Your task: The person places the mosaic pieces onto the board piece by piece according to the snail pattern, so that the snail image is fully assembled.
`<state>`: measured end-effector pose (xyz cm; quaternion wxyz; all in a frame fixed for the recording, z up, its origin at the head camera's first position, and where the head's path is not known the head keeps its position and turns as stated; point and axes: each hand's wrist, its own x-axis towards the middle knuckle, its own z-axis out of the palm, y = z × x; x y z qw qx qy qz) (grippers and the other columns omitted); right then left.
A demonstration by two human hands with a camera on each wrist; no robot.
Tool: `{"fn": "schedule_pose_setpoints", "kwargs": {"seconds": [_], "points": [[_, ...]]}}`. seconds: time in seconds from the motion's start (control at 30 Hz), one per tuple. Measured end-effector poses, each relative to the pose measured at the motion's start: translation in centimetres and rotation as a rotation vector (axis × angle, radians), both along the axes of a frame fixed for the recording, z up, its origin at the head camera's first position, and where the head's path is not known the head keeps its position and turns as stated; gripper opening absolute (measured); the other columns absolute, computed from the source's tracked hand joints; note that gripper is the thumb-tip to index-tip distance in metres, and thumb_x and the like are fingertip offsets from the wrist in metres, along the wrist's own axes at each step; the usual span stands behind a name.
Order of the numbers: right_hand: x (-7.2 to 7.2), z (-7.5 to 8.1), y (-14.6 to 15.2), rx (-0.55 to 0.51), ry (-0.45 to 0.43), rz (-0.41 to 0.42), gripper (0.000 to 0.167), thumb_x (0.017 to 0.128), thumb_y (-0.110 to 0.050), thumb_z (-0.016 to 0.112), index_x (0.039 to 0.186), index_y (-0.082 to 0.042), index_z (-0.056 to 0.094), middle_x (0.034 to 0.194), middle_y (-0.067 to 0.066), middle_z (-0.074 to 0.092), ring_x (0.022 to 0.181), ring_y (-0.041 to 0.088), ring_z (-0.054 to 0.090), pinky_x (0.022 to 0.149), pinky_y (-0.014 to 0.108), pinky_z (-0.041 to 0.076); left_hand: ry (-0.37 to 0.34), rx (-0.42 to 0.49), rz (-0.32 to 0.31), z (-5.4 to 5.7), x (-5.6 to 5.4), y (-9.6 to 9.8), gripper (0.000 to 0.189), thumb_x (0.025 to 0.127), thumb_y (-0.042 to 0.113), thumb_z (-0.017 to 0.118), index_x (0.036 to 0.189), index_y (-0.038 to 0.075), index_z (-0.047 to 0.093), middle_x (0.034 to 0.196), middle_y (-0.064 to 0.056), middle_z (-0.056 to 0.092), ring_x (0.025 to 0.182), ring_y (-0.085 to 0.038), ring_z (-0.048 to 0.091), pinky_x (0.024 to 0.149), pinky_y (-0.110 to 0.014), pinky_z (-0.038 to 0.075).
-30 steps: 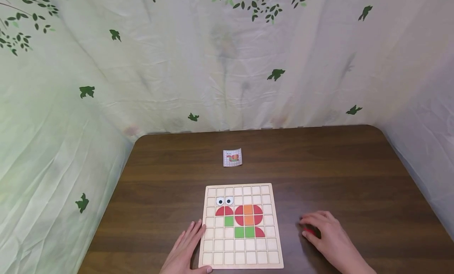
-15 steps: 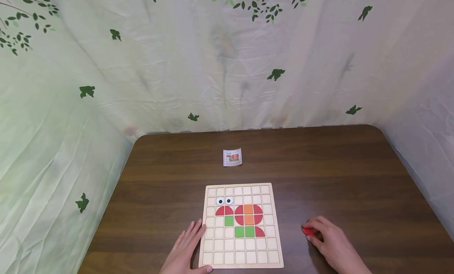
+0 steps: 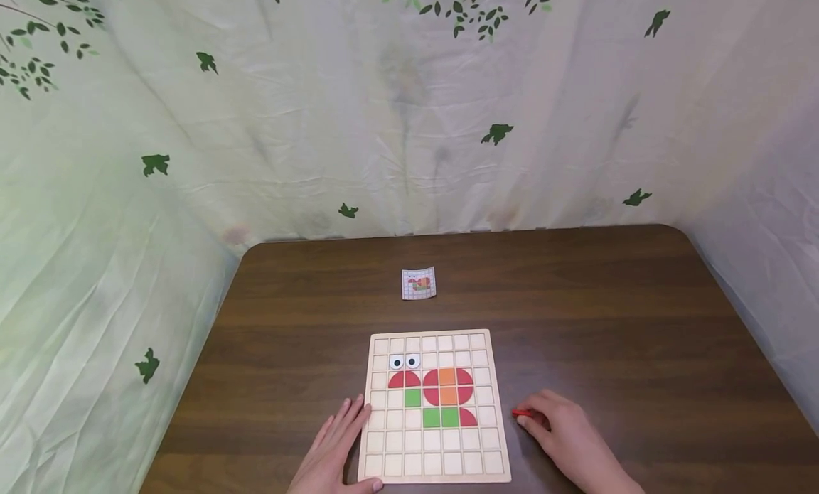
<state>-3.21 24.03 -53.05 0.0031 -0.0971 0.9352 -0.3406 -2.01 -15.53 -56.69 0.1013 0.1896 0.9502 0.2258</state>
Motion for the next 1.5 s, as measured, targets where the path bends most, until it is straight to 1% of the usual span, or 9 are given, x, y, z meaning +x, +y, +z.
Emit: {"fn": "schedule_pose_setpoints", "kwargs": {"seconds": [0.13,0.37,0.5,0.67,0.87,0.97,1.27,1.43,1.5], "points": [[-0.6,0.5,-2.0,-0.054,-0.011,0.000,0.020,0.081,-0.016,0.081,0.094,-0.028,0.073,0.083,-0.022,0.056,0.071,0.001,0.050,0.062,0.021,0.048,0.041,0.007,0.000,-0.1,0.0,0.0,0.106,0.075,0.084,0.053,0.156,0.019,0.030,0.162,0.001,0.021,0.148,-0.022,0.018,0.108,-0.014,-0.010],[-1.4,0.9,-5.4,-0.167,0.033,0.170,0.024,0.085,-0.011,0.077,0.106,-0.021,0.074,0.091,-0.018,0.061,0.076,0.002,0.052,0.066,0.021,0.049,0.078,-0.003,-0.012,-0.2,0.0,0.1,0.105,0.076,0.084,0.052,0.157,0.021,0.028,0.162,0.002,0.021,0.148,-0.018,0.015,0.109,-0.015,-0.010],[-2.0,1.2,-7.2,-0.235,0.001,0.247,0.020,0.089,-0.009,0.073,0.102,-0.023,0.070,0.090,-0.016,0.061,0.074,0.003,0.052,0.065,0.021,0.048,0.085,0.000,-0.014,-0.3,-0.1,0.1,0.105,0.076,0.083,0.052,0.157,0.021,0.028,0.162,0.002,0.021,0.148,-0.017,0.014,0.109,-0.015,-0.010],[-2.9,1.3,-9.1,-0.246,-0.021,0.294,0.013,0.091,-0.014,0.072,0.098,-0.024,0.069,0.086,-0.017,0.061,0.070,0.002,0.050,0.063,0.021,0.045,0.052,0.001,-0.008,-0.2,-0.2,0.2,0.105,0.076,0.084,0.052,0.157,0.021,0.028,0.162,0.001,0.021,0.148,-0.020,0.016,0.108,-0.014,-0.012],[-3.8,1.3,-11.0,-0.251,-0.059,0.303,0.011,0.091,-0.017,0.072,0.098,-0.024,0.070,0.089,-0.016,0.060,0.078,0.004,0.052,0.070,0.023,0.048,0.061,-0.005,-0.008,-0.2,-0.1,0.2,0.105,0.076,0.084,0.051,0.156,0.021,0.029,0.162,0.001,0.022,0.147,-0.021,0.018,0.109,-0.014,-0.012],[-4.1,1.3,-11.7,-0.253,-0.071,0.314,0.013,0.089,-0.013,0.073,0.096,-0.023,0.070,0.087,-0.015,0.058,0.079,0.005,0.053,0.071,0.022,0.049,0.036,0.001,-0.007,-0.1,-0.1,0.2,0.105,0.076,0.084,0.052,0.157,0.021,0.028,0.162,0.002,0.021,0.148,-0.021,0.017,0.108,-0.014,-0.013],[-4.3,0.9,-12.9,-0.222,-0.132,0.331,0.015,0.086,-0.005,0.075,0.091,-0.019,0.071,0.077,-0.016,0.058,0.070,0.003,0.052,0.064,0.022,0.049,-0.038,0.009,0.006,0.2,-0.1,0.1,0.105,0.075,0.082,0.054,0.156,0.020,0.031,0.162,0.000,0.023,0.147,-0.025,0.019,0.105,-0.012,-0.016],[-4.5,0.6,-13.5,-0.179,-0.113,0.319,0.018,0.084,-0.003,0.076,0.089,-0.019,0.071,0.074,-0.016,0.057,0.068,0.002,0.051,0.063,0.020,0.048,-0.073,0.018,0.022,0.1,0.0,0.1,0.104,0.075,0.082,0.054,0.157,0.022,0.028,0.162,0.001,0.021,0.148,-0.025,0.017,0.112,-0.027,-0.002],[-4.6,0.5,-13.6,-0.175,-0.098,0.325,0.018,0.083,-0.001,0.076,0.088,-0.018,0.071,0.074,-0.016,0.057,0.067,0.001,0.051,0.063,0.020,0.048,-0.073,0.018,0.025,0.1,0.0,0.1,0.104,0.075,0.082,0.054,0.157,0.023,0.027,0.163,0.003,0.020,0.148,-0.024,0.016,0.112,-0.029,0.000]]}}
